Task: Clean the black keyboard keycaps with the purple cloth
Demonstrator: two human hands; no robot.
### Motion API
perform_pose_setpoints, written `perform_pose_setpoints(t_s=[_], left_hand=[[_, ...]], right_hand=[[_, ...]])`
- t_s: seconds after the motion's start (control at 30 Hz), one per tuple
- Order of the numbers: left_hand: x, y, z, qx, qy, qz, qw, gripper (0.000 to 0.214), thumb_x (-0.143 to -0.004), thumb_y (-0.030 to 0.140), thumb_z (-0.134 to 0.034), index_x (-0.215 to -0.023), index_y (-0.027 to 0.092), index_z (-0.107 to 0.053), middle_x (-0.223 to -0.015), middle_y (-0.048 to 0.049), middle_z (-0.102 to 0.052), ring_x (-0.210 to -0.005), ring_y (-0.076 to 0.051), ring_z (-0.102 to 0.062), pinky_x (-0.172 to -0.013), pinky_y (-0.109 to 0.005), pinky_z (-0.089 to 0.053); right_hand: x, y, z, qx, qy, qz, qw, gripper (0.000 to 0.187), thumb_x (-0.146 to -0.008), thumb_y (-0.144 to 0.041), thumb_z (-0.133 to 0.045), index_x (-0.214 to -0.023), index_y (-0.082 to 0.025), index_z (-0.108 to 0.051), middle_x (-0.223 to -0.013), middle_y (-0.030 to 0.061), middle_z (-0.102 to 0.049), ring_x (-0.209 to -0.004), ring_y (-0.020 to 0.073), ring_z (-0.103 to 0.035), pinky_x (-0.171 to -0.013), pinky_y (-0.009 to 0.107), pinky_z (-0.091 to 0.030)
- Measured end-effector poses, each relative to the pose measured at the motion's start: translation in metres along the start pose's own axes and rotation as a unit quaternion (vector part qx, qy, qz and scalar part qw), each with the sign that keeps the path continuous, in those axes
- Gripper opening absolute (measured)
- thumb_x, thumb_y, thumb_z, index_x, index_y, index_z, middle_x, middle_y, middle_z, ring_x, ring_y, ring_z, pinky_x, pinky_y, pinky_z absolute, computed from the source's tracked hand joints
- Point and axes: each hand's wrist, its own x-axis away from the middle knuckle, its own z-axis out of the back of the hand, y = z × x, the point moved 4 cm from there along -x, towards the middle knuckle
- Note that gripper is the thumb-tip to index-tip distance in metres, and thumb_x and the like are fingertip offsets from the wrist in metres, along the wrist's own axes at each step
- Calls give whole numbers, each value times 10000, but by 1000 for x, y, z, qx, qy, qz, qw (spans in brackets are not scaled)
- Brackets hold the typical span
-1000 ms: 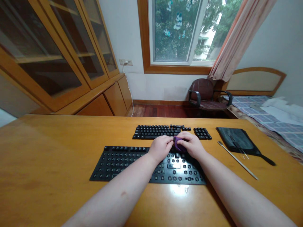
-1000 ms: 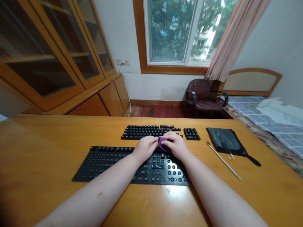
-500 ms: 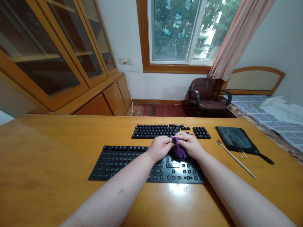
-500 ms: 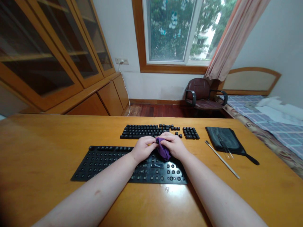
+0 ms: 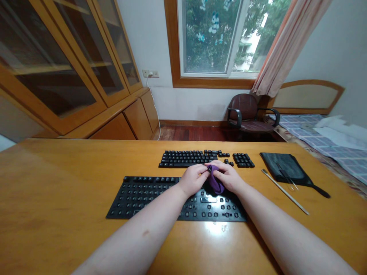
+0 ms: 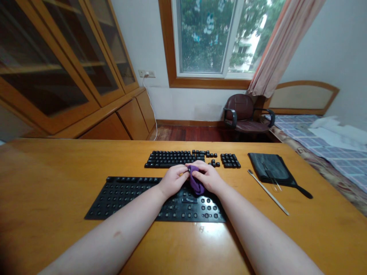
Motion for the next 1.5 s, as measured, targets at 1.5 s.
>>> perform_pose_setpoints(t_s=[1.5], left_hand=[[1,5,-1,-129,32,22,991,172,-734,188,-542,-572,172,-486,-604,5,-523,-613,-130,-494,-581,-235,-354]], right_hand=[[-2,10,0,20,-7,-54,998,279,-821,-402,-547,-749,-178,-695,-777,49,-660,-783,210,-593,-747,324,-438]])
